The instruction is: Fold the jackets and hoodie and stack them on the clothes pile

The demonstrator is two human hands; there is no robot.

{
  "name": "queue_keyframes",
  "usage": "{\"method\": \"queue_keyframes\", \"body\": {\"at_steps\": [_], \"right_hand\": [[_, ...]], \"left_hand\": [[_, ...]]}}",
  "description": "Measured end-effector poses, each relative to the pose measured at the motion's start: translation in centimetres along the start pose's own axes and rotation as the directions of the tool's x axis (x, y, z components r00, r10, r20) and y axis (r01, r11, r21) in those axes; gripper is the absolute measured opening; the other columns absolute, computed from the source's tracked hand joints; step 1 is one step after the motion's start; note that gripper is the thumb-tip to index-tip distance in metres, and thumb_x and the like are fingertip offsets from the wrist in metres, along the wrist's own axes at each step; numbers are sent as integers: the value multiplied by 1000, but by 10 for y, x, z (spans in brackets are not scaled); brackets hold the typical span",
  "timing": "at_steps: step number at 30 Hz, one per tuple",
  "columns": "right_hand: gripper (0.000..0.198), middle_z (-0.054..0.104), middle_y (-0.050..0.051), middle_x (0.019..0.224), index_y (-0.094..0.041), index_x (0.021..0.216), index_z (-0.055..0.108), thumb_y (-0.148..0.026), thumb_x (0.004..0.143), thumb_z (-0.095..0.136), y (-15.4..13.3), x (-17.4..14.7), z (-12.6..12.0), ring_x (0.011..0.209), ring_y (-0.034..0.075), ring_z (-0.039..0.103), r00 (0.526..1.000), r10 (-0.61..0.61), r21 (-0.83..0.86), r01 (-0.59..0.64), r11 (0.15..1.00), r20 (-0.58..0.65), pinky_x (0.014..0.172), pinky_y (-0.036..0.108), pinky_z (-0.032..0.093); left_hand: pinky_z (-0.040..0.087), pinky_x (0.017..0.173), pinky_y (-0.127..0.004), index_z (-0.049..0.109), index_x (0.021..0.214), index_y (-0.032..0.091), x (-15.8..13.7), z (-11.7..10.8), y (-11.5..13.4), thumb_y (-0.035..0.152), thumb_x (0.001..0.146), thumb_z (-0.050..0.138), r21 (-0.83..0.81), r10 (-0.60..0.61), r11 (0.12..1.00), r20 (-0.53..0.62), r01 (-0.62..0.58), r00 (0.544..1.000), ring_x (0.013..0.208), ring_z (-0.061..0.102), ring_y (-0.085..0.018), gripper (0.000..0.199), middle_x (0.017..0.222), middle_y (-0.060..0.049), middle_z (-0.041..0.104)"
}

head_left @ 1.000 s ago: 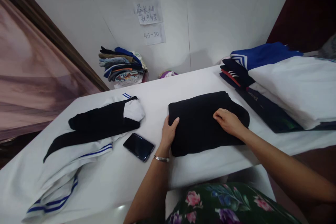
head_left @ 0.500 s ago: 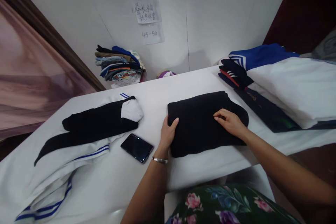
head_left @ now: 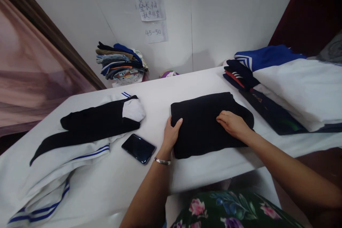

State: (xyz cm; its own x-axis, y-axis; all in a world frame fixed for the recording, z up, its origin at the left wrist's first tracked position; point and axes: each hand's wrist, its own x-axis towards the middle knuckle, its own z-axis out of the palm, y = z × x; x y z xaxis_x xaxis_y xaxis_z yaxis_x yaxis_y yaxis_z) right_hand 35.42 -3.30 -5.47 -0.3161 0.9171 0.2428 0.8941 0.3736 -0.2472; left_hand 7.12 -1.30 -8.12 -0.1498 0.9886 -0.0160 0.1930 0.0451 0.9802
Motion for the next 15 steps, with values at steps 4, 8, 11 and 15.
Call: {"method": "queue_keyframes", "body": {"at_steps": [4, 8, 11, 15], "right_hand": [[20, 61, 4, 90, -22, 85, 59, -24, 92, 41, 2, 2, 1, 85, 19, 58, 999, 50, 41, -50, 998, -12, 67, 31, 43], [15, 61, 3, 86, -22, 81, 56, -25, 88, 43, 8, 0, 5, 76, 17, 57, 986, 143, 208, -123, 970, -85, 67, 31, 42], [17, 61, 2, 77, -22, 79, 57, -33, 87, 47, 12, -2, 8, 71, 17, 58, 951, 272, 435, -185, 881, -148, 67, 32, 43], [23, 58, 0, 64, -21, 78, 57, -43, 83, 55, 15, -3, 5, 60, 15, 56, 860, 504, 801, -246, 546, -79, 60, 29, 46]], "left_hand": [[37, 107, -37, 48, 134, 19, -1, 1, 2, 47, 82, 65, 11, -1, 1000, 2, 1, 1000, 124, 52, -24, 62, 136, -12, 55], [37, 107, -36, 47, 134, 17, -3, 1, 6, 45, 83, 65, 20, -20, 1000, 1, 20, 1000, 124, 52, -24, 61, 136, -12, 54], [38, 107, -36, 47, 134, 17, -3, 1, 7, 44, 83, 65, 25, -15, 1000, -2, 15, 1000, 123, 52, -24, 60, 135, -12, 55], [38, 106, -36, 48, 133, 17, -2, 1, 6, 44, 83, 65, 10, -1, 1000, 3, 1, 1000, 122, 53, -24, 59, 134, -12, 56]]}}
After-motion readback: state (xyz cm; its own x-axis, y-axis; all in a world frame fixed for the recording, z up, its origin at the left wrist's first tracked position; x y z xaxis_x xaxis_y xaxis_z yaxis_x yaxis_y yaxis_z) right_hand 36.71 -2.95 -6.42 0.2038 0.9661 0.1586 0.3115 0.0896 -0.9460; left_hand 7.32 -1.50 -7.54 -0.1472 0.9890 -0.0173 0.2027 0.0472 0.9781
